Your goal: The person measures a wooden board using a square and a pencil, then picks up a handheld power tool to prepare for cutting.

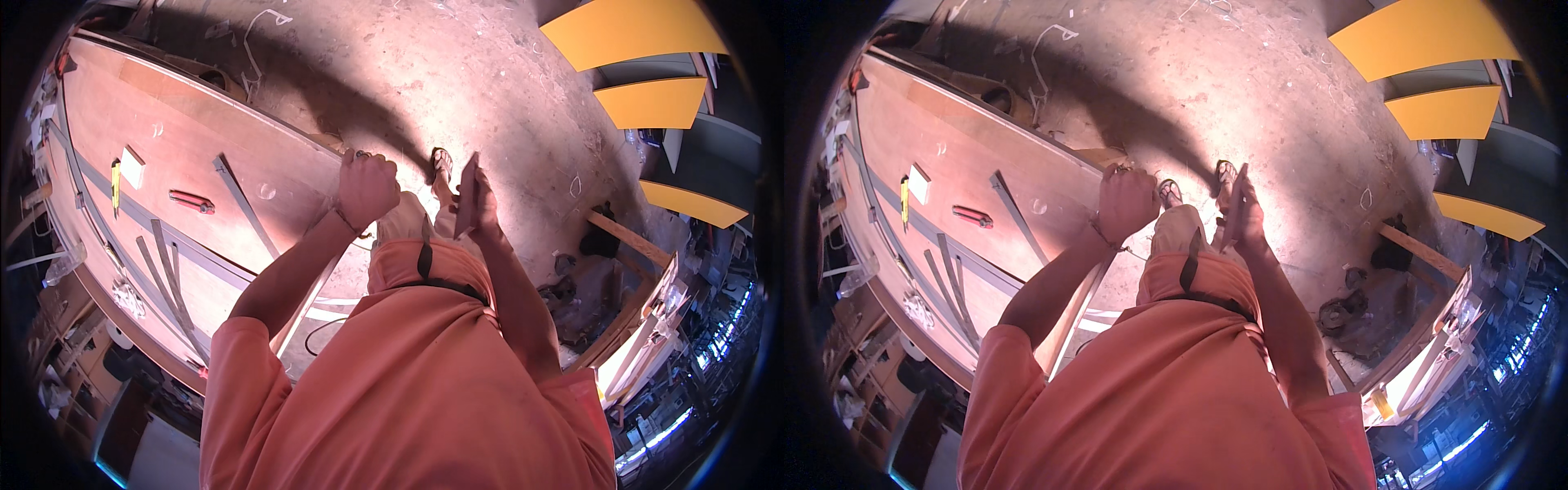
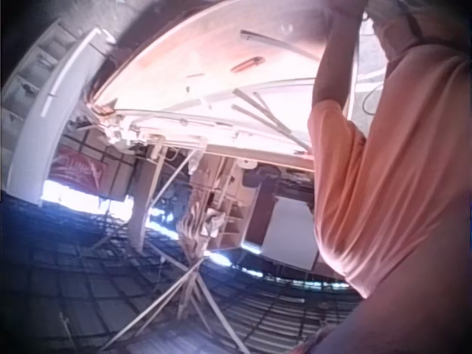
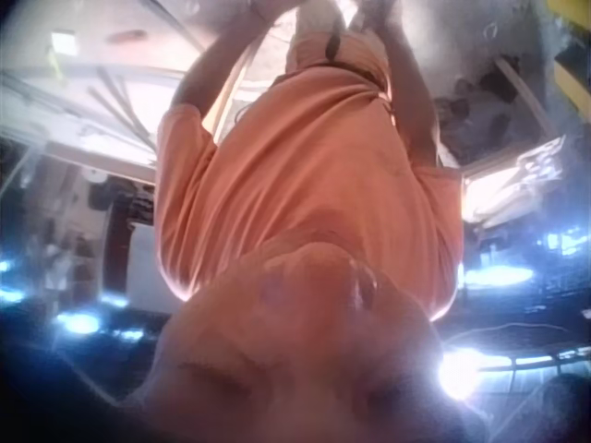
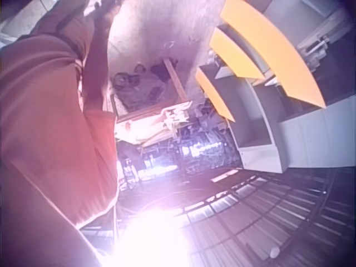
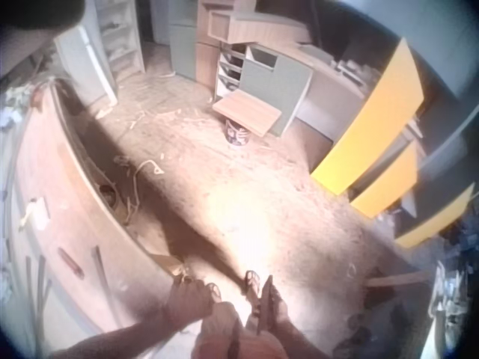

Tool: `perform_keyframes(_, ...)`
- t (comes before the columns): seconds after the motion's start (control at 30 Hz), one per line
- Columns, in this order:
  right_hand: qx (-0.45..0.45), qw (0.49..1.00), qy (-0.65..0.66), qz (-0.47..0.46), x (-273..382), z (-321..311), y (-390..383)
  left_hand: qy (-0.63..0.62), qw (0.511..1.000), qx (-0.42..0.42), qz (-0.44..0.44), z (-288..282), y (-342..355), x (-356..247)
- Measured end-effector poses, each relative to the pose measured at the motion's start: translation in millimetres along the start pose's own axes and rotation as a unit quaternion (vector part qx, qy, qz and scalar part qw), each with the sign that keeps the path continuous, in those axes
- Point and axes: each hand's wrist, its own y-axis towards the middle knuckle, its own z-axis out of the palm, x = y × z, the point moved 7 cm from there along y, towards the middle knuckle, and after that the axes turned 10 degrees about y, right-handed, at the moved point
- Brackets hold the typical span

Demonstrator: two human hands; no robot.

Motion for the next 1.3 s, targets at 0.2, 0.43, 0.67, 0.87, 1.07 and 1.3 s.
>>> perform_keyframes(0.2,0.001,0.993,-0.100,0.055,-36.6,41.2,14.3,-0.377,0.913,0.151,0.032,-8.9,8.7,24.2)
perform_keyframes(0.43,0.028,0.988,-0.101,0.115,-70.3,103.9,-11.5,-0.004,0.993,0.056,0.099,-37.5,4.5,87.3)
perform_keyframes(0.67,0.000,0.992,-0.089,0.087,-99.7,114.8,-2.0,0.013,0.992,0.055,0.113,-5.9,3.0,100.1)
perform_keyframes(0.87,0.025,0.993,-0.096,0.058,-75.9,128.2,-42.8,-0.008,0.991,-0.009,0.136,-3.8,2.1,98.4)
perform_keyframes(1.07,0.010,0.993,-0.073,0.094,-95.4,119.4,2.2,0.008,0.993,0.057,0.105,-5.8,4.4,97.1)
perform_keyframes(1.3,0.021,0.992,-0.088,0.085,-84.4,128.8,-27.5,0.016,0.993,0.050,0.109,-6.3,5.5,97.2)
